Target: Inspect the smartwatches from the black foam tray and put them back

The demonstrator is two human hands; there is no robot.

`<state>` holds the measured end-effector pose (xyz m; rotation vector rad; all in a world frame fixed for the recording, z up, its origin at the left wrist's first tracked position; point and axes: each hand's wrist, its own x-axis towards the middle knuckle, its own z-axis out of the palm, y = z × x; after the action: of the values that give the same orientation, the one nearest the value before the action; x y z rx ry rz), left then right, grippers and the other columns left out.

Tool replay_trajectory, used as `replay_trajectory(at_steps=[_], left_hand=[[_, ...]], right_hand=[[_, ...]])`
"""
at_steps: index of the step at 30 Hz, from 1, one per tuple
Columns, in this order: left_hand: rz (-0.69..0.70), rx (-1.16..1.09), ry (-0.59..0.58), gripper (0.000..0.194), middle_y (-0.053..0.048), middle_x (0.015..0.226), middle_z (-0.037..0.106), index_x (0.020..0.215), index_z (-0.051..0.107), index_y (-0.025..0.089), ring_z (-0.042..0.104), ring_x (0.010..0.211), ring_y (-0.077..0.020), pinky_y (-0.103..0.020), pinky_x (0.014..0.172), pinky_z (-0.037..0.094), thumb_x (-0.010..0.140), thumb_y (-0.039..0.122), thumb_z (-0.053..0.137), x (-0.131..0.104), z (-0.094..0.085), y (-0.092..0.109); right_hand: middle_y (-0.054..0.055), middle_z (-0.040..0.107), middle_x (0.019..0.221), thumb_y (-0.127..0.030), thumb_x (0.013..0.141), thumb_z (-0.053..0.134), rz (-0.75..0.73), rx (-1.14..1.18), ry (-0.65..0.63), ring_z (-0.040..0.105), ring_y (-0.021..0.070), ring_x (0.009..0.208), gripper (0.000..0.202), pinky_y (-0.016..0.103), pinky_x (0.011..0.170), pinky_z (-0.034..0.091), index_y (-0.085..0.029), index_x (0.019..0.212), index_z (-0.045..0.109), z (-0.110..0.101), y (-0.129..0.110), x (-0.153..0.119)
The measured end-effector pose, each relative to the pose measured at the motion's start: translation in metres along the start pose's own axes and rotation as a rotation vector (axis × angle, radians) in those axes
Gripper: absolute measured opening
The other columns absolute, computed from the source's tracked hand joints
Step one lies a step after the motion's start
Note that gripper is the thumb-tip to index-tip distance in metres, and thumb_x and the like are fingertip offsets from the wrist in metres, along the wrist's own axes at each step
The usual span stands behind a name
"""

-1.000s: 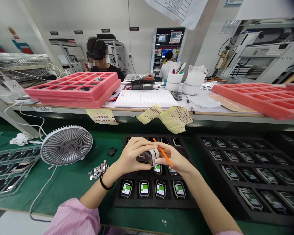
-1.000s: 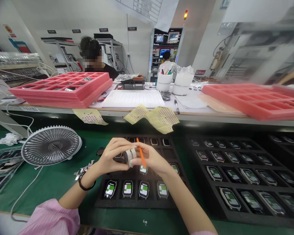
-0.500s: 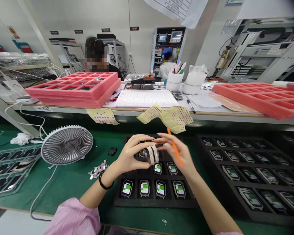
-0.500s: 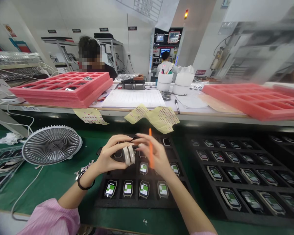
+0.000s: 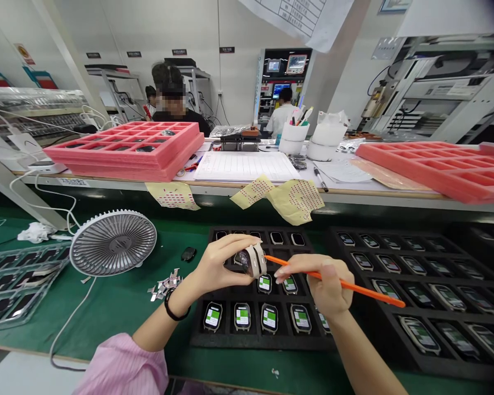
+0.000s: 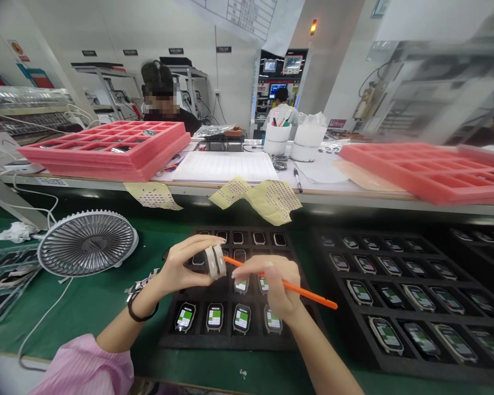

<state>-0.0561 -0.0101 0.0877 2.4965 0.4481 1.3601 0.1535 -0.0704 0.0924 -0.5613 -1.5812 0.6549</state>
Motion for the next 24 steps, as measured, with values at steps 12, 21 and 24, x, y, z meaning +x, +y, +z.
replay_trajectory(at_steps=[12,21,24], left_hand=[[-0.04,0.004,0.023,0.057,-0.011,0.111,0.064,0.118,0.058,0.018,0.064,0.097,-0.0229,-0.034,0.085,0.055,0.063,0.004,0.067,-0.0012,0.0027,-0.0048],[-0.075,-0.036,0.014,0.059,-0.009,0.111,0.065,0.117,0.059,0.018,0.064,0.097,-0.0228,-0.034,0.085,0.054,0.061,0.004,0.068,0.0018,0.0048,0.0015],[-0.07,-0.036,0.019,0.06,-0.01,0.111,0.065,0.117,0.06,0.018,0.064,0.097,-0.0226,-0.033,0.086,0.054,0.059,0.003,0.068,0.0016,0.0053,0.0018]], right_hand=[[0.002,0.071,0.067,-0.025,0.1,0.028,0.071,-0.093,0.041,0.065,0.014,0.061,0.05,0.027,0.058,0.051,-0.021,0.085,0.076,0.0077,-0.0002,0.0001],[0.002,0.071,0.07,-0.024,0.099,0.03,0.053,-0.033,-0.043,0.067,0.0152,0.063,0.046,0.028,0.06,0.053,-0.021,0.089,0.075,0.0057,-0.0045,-0.0002],[0.002,0.071,0.07,-0.024,0.099,0.031,0.061,-0.051,-0.044,0.067,0.0152,0.063,0.045,0.028,0.06,0.053,-0.021,0.089,0.075,0.0061,-0.004,-0.0006]])
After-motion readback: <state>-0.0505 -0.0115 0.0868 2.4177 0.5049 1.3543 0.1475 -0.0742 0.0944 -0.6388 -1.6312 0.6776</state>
